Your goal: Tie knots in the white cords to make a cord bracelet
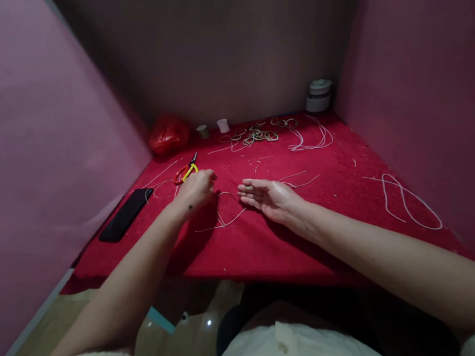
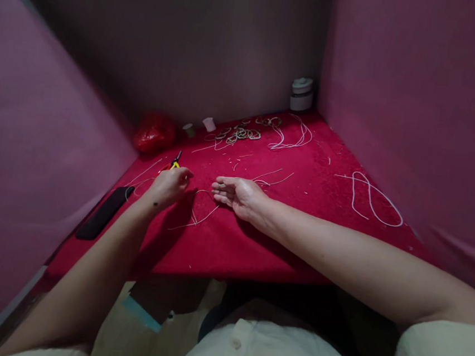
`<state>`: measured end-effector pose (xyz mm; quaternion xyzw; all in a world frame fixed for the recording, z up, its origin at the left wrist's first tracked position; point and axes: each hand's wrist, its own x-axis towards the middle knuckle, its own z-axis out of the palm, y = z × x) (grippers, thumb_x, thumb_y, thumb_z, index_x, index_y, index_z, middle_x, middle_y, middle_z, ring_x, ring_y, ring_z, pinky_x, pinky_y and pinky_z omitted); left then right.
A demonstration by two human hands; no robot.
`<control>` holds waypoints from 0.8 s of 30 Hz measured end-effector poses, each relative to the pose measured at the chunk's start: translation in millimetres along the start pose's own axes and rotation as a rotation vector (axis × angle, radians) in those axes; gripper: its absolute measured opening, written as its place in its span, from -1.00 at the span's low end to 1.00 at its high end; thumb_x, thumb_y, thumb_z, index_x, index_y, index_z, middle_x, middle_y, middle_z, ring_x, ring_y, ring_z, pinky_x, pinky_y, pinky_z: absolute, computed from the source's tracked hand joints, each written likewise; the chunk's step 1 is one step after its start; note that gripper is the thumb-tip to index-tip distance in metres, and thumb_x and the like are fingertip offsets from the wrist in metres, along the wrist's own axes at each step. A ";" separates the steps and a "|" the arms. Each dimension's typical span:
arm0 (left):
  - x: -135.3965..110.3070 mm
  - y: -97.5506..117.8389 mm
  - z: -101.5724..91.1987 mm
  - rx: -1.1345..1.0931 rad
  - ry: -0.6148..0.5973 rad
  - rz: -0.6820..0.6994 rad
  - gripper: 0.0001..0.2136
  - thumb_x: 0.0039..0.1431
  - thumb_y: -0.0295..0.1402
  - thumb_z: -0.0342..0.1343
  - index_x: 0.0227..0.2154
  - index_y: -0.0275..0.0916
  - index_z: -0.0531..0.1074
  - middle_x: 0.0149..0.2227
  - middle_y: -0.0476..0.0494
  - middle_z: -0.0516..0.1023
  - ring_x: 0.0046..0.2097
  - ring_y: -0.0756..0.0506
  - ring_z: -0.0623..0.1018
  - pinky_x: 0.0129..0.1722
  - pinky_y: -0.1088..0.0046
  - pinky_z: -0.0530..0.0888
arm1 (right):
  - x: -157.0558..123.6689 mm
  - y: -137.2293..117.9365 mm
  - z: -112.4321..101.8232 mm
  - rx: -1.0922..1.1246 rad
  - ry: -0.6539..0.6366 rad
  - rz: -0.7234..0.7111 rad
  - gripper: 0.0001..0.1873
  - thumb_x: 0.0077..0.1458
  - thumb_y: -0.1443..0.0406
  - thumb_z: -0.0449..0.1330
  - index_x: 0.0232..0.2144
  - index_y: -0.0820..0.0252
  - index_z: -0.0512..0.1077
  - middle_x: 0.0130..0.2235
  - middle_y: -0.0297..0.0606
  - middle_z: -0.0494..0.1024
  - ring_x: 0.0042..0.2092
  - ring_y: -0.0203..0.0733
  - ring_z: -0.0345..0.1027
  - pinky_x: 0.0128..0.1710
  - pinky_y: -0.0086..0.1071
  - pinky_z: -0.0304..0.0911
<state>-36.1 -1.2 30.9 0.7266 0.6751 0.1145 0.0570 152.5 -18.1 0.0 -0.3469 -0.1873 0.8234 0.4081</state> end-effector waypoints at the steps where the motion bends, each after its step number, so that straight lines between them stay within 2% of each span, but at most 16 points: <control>1: -2.6 7.2 3.9 -0.052 0.059 0.045 -0.86 0.09 -0.48 0.03 -0.35 -0.27 0.49 -0.37 -0.17 0.56 -0.33 -0.07 0.51 -0.32 0.45 0.34 | -0.1 -0.1 -0.3 0.009 0.000 0.000 -0.81 0.14 0.48 0.02 -0.42 0.28 0.42 -0.50 -0.28 0.50 -0.40 -0.33 0.41 -0.10 -0.35 0.32; 3: -10.2 22.8 12.5 -0.226 0.020 0.137 -0.85 0.14 -0.32 0.06 -0.32 -0.26 0.48 -0.35 -0.14 0.55 -0.31 -0.06 0.50 -0.30 0.46 0.36 | 0.2 0.0 -0.5 0.024 -0.001 -0.008 -0.80 0.14 0.48 0.01 -0.42 0.28 0.41 -0.52 -0.30 0.48 -0.43 -0.34 0.38 -0.14 -0.37 0.32; 4: -14.1 29.6 17.5 -0.244 0.002 0.171 -0.84 0.11 -0.29 0.10 -0.33 -0.27 0.46 -0.34 -0.13 0.54 -0.31 -0.06 0.49 -0.29 0.45 0.36 | 0.5 0.2 -0.5 0.029 -0.001 -0.013 -0.79 0.14 0.48 0.00 -0.42 0.28 0.41 -0.53 -0.31 0.48 -0.45 -0.35 0.37 -0.16 -0.39 0.31; 7: -20.5 40.7 33.9 -0.121 0.133 0.218 -0.88 0.08 -0.35 0.15 -0.34 -0.29 0.44 -0.30 -0.15 0.49 -0.29 -0.07 0.45 -0.29 0.44 0.34 | 1.5 1.1 -0.4 0.038 -0.004 -0.019 -0.77 0.15 0.47 -0.01 -0.42 0.26 0.43 -0.52 -0.32 0.48 -0.46 -0.37 0.33 -0.18 -0.41 0.29; 10: -18.6 38.0 46.9 -0.119 0.226 0.256 -0.95 0.11 -0.42 0.11 -0.39 -0.27 0.44 -0.35 -0.10 0.44 -0.35 -0.03 0.41 -0.34 0.48 0.33 | 2.8 2.1 -1.4 0.056 -0.028 -0.011 -0.77 0.16 0.46 -0.01 -0.44 0.24 0.41 -0.52 -0.32 0.49 -0.44 -0.35 0.34 -0.17 -0.39 0.28; 12: -15.7 33.6 50.8 -0.161 0.253 0.288 -0.93 0.12 -0.46 0.08 -0.43 -0.27 0.44 -0.41 -0.07 0.41 -0.40 0.00 0.39 -0.35 0.50 0.32 | 3.6 3.0 -2.5 0.068 -0.054 -0.010 -0.77 0.15 0.47 -0.01 -0.45 0.24 0.40 -0.52 -0.31 0.49 -0.42 -0.33 0.35 -0.16 -0.37 0.28; 15: -13.7 29.3 51.7 -0.167 0.264 0.324 -0.92 0.13 -0.47 0.07 -0.43 -0.29 0.45 -0.43 -0.06 0.40 -0.41 0.00 0.39 -0.35 0.50 0.34 | 3.8 4.4 -3.2 0.086 -0.088 -0.006 -0.77 0.14 0.48 -0.03 -0.43 0.25 0.39 -0.51 -0.29 0.48 -0.43 -0.32 0.36 -0.15 -0.35 0.28; 20: -18.3 30.5 55.1 -0.094 0.271 0.338 -0.89 0.16 -0.40 0.06 -0.35 -0.28 0.48 -0.36 -0.11 0.44 -0.39 -0.01 0.41 -0.33 0.47 0.36 | 1.6 4.3 -2.5 0.091 -0.045 -0.003 -0.79 0.15 0.47 -0.03 -0.35 0.25 0.40 -0.49 -0.31 0.49 -0.43 -0.32 0.35 -0.13 -0.34 0.28; 24: -21.3 33.2 58.4 -0.049 0.289 0.344 -0.86 0.19 -0.40 0.01 -0.39 -0.28 0.46 -0.35 -0.14 0.45 -0.36 -0.03 0.42 -0.33 0.46 0.36 | 1.5 3.7 -2.0 0.084 -0.057 -0.003 -0.76 0.15 0.48 -0.05 -0.30 0.24 0.41 -0.51 -0.34 0.46 -0.46 -0.32 0.34 -0.14 -0.33 0.30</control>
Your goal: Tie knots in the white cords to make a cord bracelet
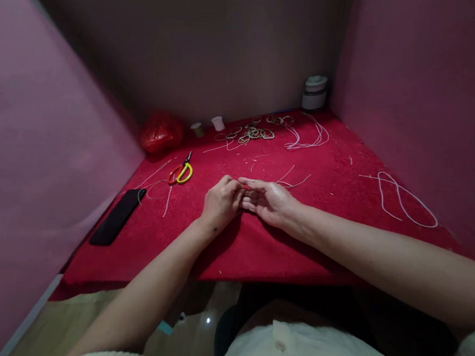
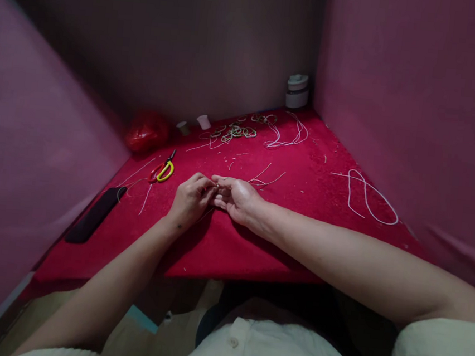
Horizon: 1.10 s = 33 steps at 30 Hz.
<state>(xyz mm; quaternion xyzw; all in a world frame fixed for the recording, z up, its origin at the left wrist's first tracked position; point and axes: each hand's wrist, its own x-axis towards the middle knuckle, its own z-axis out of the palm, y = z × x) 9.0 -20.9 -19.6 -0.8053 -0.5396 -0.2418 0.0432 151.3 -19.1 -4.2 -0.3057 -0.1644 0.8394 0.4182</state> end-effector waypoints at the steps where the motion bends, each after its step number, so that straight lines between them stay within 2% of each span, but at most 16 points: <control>1: 0.0 0.4 0.1 0.000 0.015 0.003 -0.84 0.20 -0.40 -0.01 -0.40 -0.29 0.45 -0.36 -0.14 0.45 -0.36 -0.04 0.42 -0.32 0.46 0.36 | 0.0 0.3 0.3 0.002 -0.014 -0.003 -0.75 0.14 0.49 -0.06 -0.30 0.24 0.41 -0.52 -0.34 0.46 -0.46 -0.32 0.35 -0.17 -0.34 0.32; 3: 0.5 0.3 -0.3 -0.023 0.054 0.004 -0.85 0.20 -0.41 -0.03 -0.40 -0.29 0.43 -0.36 -0.14 0.44 -0.36 -0.04 0.42 -0.31 0.45 0.37 | -0.9 1.8 1.0 0.002 -0.031 -0.025 -0.74 0.09 0.53 -0.05 -0.31 0.25 0.39 -0.52 -0.34 0.45 -0.47 -0.33 0.36 -0.22 -0.36 0.34; 6: 2.4 -1.4 -1.0 -0.097 0.076 -0.054 -0.88 0.17 -0.44 -0.01 -0.43 -0.28 0.40 -0.40 -0.12 0.44 -0.36 -0.04 0.42 -0.30 0.45 0.36 | -5.1 5.4 1.0 -0.038 0.017 -0.104 -0.70 -0.05 0.62 -0.02 -0.32 0.27 0.35 -0.48 -0.33 0.46 -0.49 -0.35 0.37 -0.27 -0.38 0.36; 9: 4.1 -4.1 -1.3 -0.121 0.063 -0.140 -0.88 0.14 -0.44 0.00 -0.48 -0.27 0.39 -0.43 -0.10 0.43 -0.37 -0.04 0.41 -0.30 0.44 0.35 | -9.5 5.8 -3.8 -0.208 0.093 -0.220 -0.66 -0.13 0.63 -0.03 -0.33 0.27 0.34 -0.47 -0.30 0.47 -0.53 -0.32 0.37 -0.36 -0.34 0.37; 13: 5.8 -6.3 -2.6 -0.234 0.005 -0.245 -0.87 0.12 -0.38 0.03 -0.49 -0.25 0.41 -0.51 -0.03 0.41 -0.43 -0.01 0.39 -0.36 0.47 0.33 | -7.4 -8.4 -16.9 -0.789 0.179 -0.427 -0.70 -0.08 0.53 -0.04 -0.33 0.24 0.40 -0.57 -0.34 0.41 -0.60 -0.29 0.26 -0.52 -0.36 0.26; 16: 7.8 -5.1 -4.1 -0.407 -0.060 -0.338 -0.86 0.10 -0.33 0.05 -0.47 -0.25 0.44 -0.62 0.04 0.35 -0.53 0.03 0.35 -0.46 0.52 0.29 | -4.5 -22.9 -23.6 -1.385 0.186 -0.679 -0.75 -0.09 0.50 0.04 -0.38 0.27 0.48 -0.39 -0.18 0.51 -0.33 -0.21 0.38 -0.24 -0.33 0.28; 19: 10.3 -1.3 -5.5 -0.563 -0.091 -0.401 -0.86 0.06 -0.31 0.08 -0.50 -0.26 0.43 -0.70 0.09 0.28 -0.62 0.06 0.29 -0.54 0.54 0.25 | -7.8 -27.7 -23.5 -1.847 0.152 -0.645 -0.80 0.00 0.35 0.08 -0.37 0.28 0.51 -0.25 -0.05 0.51 -0.20 -0.07 0.39 -0.20 -0.27 0.25; 22: 12.0 4.9 -7.6 -0.692 -0.114 -0.465 -0.88 0.02 -0.32 0.11 -0.53 -0.26 0.41 -0.74 0.13 0.24 -0.67 0.08 0.24 -0.60 0.57 0.21 | -13.7 -22.9 -20.4 -2.103 0.148 -0.532 -0.73 0.06 0.30 0.05 -0.25 0.30 0.49 -0.17 0.04 0.48 -0.21 0.02 0.41 -0.30 -0.22 0.26; 26: 12.8 14.5 -11.8 -0.828 -0.140 -0.558 -0.92 -0.01 -0.38 0.12 -0.53 -0.28 0.38 -0.75 0.17 0.22 -0.70 0.12 0.18 -0.66 0.61 0.16 | -16.0 -15.5 -18.6 -2.255 0.130 -0.515 -0.69 0.11 0.40 -0.03 -0.20 0.33 0.47 -0.18 0.10 0.48 -0.23 0.05 0.43 -0.34 -0.21 0.24; 30: 13.2 20.6 -13.4 -0.899 -0.151 -0.615 -0.93 -0.03 -0.46 0.11 -0.55 -0.28 0.33 -0.77 0.17 0.22 -0.72 0.13 0.18 -0.70 0.63 0.11 | -16.3 -16.3 -17.1 -2.218 0.157 -0.548 -0.69 0.13 0.38 -0.05 -0.19 0.33 0.45 -0.20 0.08 0.50 -0.22 0.05 0.43 -0.36 -0.24 0.21; 33: 13.7 21.8 -12.3 -0.939 -0.158 -0.649 -0.90 -0.02 -0.47 0.11 -0.56 -0.26 0.30 -0.78 0.15 0.23 -0.73 0.13 0.18 -0.73 0.63 0.08 | -17.7 -28.1 -16.3 -2.164 0.205 -0.541 -0.71 0.15 0.36 -0.05 -0.21 0.30 0.45 -0.22 0.03 0.53 -0.22 0.01 0.42 -0.35 -0.27 0.18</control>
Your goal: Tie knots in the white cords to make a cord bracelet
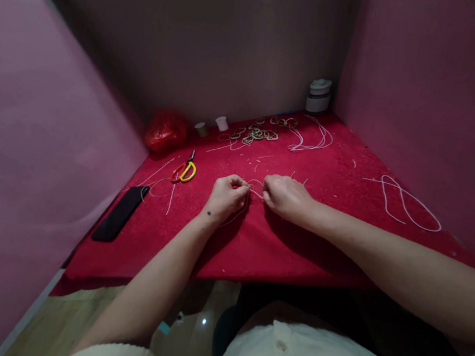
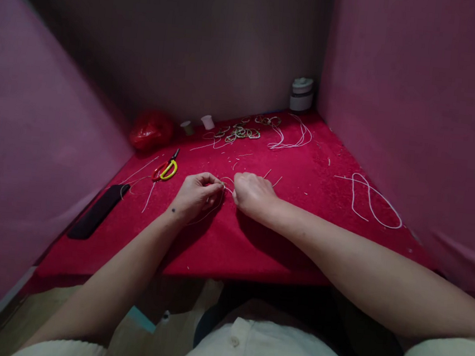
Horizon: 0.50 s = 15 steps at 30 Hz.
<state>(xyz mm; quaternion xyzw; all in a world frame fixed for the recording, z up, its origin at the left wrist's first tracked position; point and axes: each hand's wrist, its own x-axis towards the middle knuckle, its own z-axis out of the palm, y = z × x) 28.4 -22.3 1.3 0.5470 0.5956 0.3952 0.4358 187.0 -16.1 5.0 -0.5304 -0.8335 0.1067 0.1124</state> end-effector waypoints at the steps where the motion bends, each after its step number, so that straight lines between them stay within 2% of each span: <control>1: 0.4 -0.1 0.3 -0.005 -0.002 -0.009 -0.89 -0.01 -0.47 0.11 -0.57 -0.26 0.29 -0.78 0.15 0.23 -0.73 0.13 0.18 -0.73 0.64 0.07 | 1.6 3.9 -4.7 0.001 0.010 0.026 -0.71 0.16 0.36 -0.05 -0.22 0.29 0.45 -0.22 0.02 0.54 -0.22 -0.01 0.42 -0.34 -0.28 0.17; 3: 1.6 -0.2 0.6 -0.007 -0.003 -0.026 -0.87 0.00 -0.48 0.11 -0.58 -0.26 0.29 -0.79 0.14 0.23 -0.74 0.13 0.17 -0.74 0.64 0.06 | 4.5 12.6 -15.0 -0.027 0.077 0.102 -0.70 0.17 0.35 -0.06 -0.19 0.27 0.44 -0.21 0.01 0.53 -0.22 -0.02 0.40 -0.34 -0.28 0.15; 5: 3.0 0.0 0.4 -0.006 -0.005 -0.045 -0.85 0.01 -0.50 0.11 -0.59 -0.26 0.27 -0.79 0.15 0.23 -0.75 0.14 0.17 -0.74 0.64 0.06 | 5.3 18.9 -23.3 -0.051 0.208 0.134 -0.69 0.18 0.36 -0.07 -0.13 0.29 0.41 -0.14 0.02 0.50 -0.21 -0.04 0.38 -0.33 -0.29 0.14; 7: 4.4 0.0 0.1 -0.007 -0.009 -0.059 -0.84 0.01 -0.52 0.10 -0.60 -0.26 0.27 -0.79 0.15 0.23 -0.76 0.14 0.17 -0.74 0.64 0.06 | 2.8 19.3 -25.9 -0.010 0.260 0.034 -0.71 0.18 0.37 -0.06 -0.17 0.28 0.43 -0.15 -0.03 0.48 -0.20 -0.09 0.36 -0.31 -0.31 0.14; 8: 5.0 -0.2 -0.1 -0.008 -0.014 -0.061 -0.83 0.02 -0.52 0.10 -0.60 -0.26 0.26 -0.79 0.14 0.23 -0.76 0.14 0.17 -0.74 0.64 0.06 | 0.6 17.1 -24.3 0.022 0.231 -0.049 -0.73 0.16 0.37 -0.04 -0.22 0.26 0.44 -0.18 -0.07 0.49 -0.21 -0.12 0.35 -0.30 -0.33 0.14; 10: 5.9 -1.1 -0.5 -0.008 -0.032 -0.050 -0.84 0.04 -0.50 0.10 -0.59 -0.26 0.26 -0.79 0.14 0.24 -0.76 0.14 0.17 -0.75 0.63 0.04 | -3.8 9.7 -16.3 0.053 0.065 -0.198 -0.78 0.12 0.35 0.03 -0.29 0.21 0.47 -0.23 -0.13 0.49 -0.25 -0.15 0.36 -0.32 -0.34 0.14; 11: 6.2 -1.7 -0.8 -0.007 -0.043 -0.037 -0.84 0.05 -0.49 0.10 -0.58 -0.25 0.26 -0.79 0.14 0.24 -0.76 0.13 0.17 -0.75 0.63 0.03 | -5.3 5.7 -10.7 0.018 0.013 -0.209 -0.78 0.11 0.34 0.04 -0.27 0.21 0.47 -0.22 -0.11 0.49 -0.27 -0.13 0.37 -0.35 -0.33 0.13; 15: 7.5 -4.1 -1.6 -0.004 -0.062 0.011 -0.83 0.06 -0.44 0.12 -0.57 -0.25 0.25 -0.80 0.15 0.22 -0.76 0.14 0.15 -0.74 0.62 0.02 | -4.1 -1.7 7.7 -0.169 -0.056 -0.138 -0.68 0.15 0.39 -0.07 -0.17 0.29 0.44 -0.18 0.06 0.46 -0.26 0.00 0.41 -0.38 -0.25 0.14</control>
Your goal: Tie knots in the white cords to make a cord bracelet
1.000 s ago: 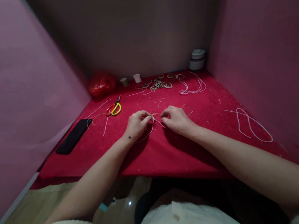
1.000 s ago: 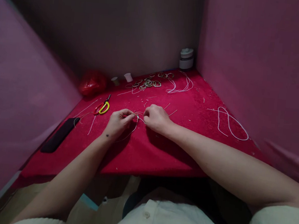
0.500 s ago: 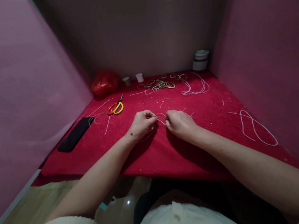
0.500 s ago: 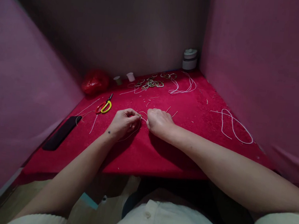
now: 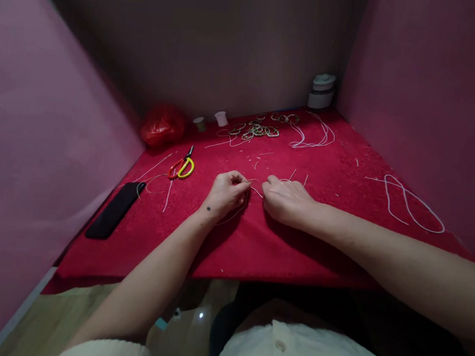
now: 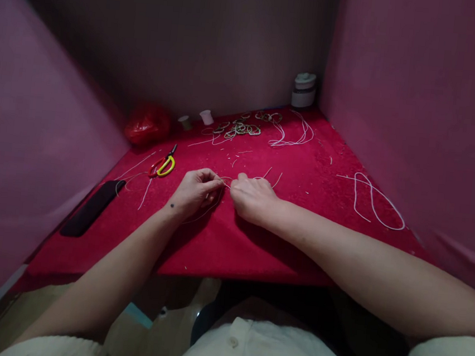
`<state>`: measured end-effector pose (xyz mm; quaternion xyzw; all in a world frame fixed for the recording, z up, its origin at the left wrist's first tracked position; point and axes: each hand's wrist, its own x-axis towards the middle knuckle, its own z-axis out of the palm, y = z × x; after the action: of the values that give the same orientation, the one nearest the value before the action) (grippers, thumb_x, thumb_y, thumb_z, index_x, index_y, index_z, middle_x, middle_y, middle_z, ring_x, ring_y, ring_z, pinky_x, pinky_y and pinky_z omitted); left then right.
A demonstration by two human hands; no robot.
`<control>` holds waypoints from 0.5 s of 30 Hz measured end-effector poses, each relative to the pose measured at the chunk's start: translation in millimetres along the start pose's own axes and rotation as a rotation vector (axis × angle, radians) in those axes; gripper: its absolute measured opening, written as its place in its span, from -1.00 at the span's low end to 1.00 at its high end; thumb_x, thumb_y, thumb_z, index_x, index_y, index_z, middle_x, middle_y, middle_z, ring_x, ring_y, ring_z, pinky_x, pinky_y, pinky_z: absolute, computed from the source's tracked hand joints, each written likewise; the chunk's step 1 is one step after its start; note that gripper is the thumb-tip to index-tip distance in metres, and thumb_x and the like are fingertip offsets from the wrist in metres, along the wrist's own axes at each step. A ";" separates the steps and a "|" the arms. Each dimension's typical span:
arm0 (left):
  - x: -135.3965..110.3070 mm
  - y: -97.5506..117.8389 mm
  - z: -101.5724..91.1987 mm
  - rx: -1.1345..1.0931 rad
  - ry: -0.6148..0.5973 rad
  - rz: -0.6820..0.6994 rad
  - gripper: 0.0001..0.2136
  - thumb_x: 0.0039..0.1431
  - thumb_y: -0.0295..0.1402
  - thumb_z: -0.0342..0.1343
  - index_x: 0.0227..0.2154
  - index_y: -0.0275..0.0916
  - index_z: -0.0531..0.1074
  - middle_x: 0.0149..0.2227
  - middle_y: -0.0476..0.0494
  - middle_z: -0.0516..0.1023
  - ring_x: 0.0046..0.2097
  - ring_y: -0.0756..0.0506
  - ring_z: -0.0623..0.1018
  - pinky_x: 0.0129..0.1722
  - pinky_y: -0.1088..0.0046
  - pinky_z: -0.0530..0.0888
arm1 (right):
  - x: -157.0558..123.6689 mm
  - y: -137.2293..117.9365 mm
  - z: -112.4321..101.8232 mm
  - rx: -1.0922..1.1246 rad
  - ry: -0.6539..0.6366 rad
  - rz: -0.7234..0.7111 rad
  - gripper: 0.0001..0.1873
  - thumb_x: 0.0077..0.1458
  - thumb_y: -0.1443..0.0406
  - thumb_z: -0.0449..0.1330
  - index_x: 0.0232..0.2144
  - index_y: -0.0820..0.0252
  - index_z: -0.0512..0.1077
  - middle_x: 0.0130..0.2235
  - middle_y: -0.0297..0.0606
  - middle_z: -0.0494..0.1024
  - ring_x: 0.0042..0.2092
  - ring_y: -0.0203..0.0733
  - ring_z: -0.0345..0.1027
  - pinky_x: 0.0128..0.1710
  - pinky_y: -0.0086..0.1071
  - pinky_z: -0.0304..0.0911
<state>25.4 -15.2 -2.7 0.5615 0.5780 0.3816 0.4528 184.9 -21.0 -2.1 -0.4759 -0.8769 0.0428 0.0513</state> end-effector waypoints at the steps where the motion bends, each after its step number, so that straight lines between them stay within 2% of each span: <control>1: 0.4 -0.3 -0.1 -0.002 0.001 0.008 -0.84 0.05 -0.45 0.12 -0.56 -0.25 0.26 -0.80 0.16 0.22 -0.76 0.14 0.14 -0.73 0.62 0.02 | 1.2 0.5 1.7 -0.018 -0.019 0.005 -0.66 0.15 0.41 -0.10 -0.18 0.29 0.44 -0.19 0.06 0.46 -0.24 0.01 0.41 -0.36 -0.24 0.14; 3: 1.1 -0.8 0.2 -0.004 0.007 0.028 -0.85 0.04 -0.46 0.12 -0.56 -0.26 0.27 -0.79 0.17 0.21 -0.75 0.15 0.14 -0.71 0.62 0.04 | 2.3 2.5 1.6 -0.029 -0.034 0.003 -0.64 0.16 0.41 -0.12 -0.19 0.27 0.45 -0.21 0.05 0.47 -0.21 0.02 0.42 -0.34 -0.24 0.15; 8: 0.4 -0.9 3.4 0.032 0.011 0.070 -0.89 0.01 -0.49 0.10 -0.56 -0.27 0.29 -0.78 0.16 0.23 -0.73 0.15 0.18 -0.67 0.63 0.11 | -2.0 0.9 -5.2 0.028 0.024 -0.025 -0.68 0.18 0.33 -0.08 -0.14 0.22 0.41 -0.13 -0.02 0.47 -0.27 -0.04 0.42 -0.41 -0.29 0.11; 12: -1.3 -0.6 5.1 0.052 -0.029 0.063 -0.92 0.01 -0.53 0.05 -0.53 -0.27 0.31 -0.78 0.16 0.24 -0.74 0.14 0.19 -0.68 0.64 0.12 | -3.3 -2.3 -5.2 0.136 0.005 -0.038 -0.73 0.09 0.39 -0.02 -0.23 0.21 0.44 -0.25 -0.13 0.54 -0.27 -0.10 0.42 -0.41 -0.35 0.08; 15: -0.5 -3.1 4.2 0.059 -0.071 0.082 -0.92 0.05 -0.48 0.04 -0.52 -0.25 0.30 -0.77 0.15 0.25 -0.74 0.13 0.20 -0.69 0.63 0.11 | -3.0 0.1 -6.0 0.197 -0.009 -0.012 -0.75 0.05 0.39 0.01 -0.25 0.21 0.45 -0.31 -0.16 0.57 -0.30 -0.14 0.42 -0.41 -0.38 0.08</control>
<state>28.4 -16.2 -6.8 0.6111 0.5492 0.3623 0.4401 187.4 -23.3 3.7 -0.4632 -0.8715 0.1305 0.0941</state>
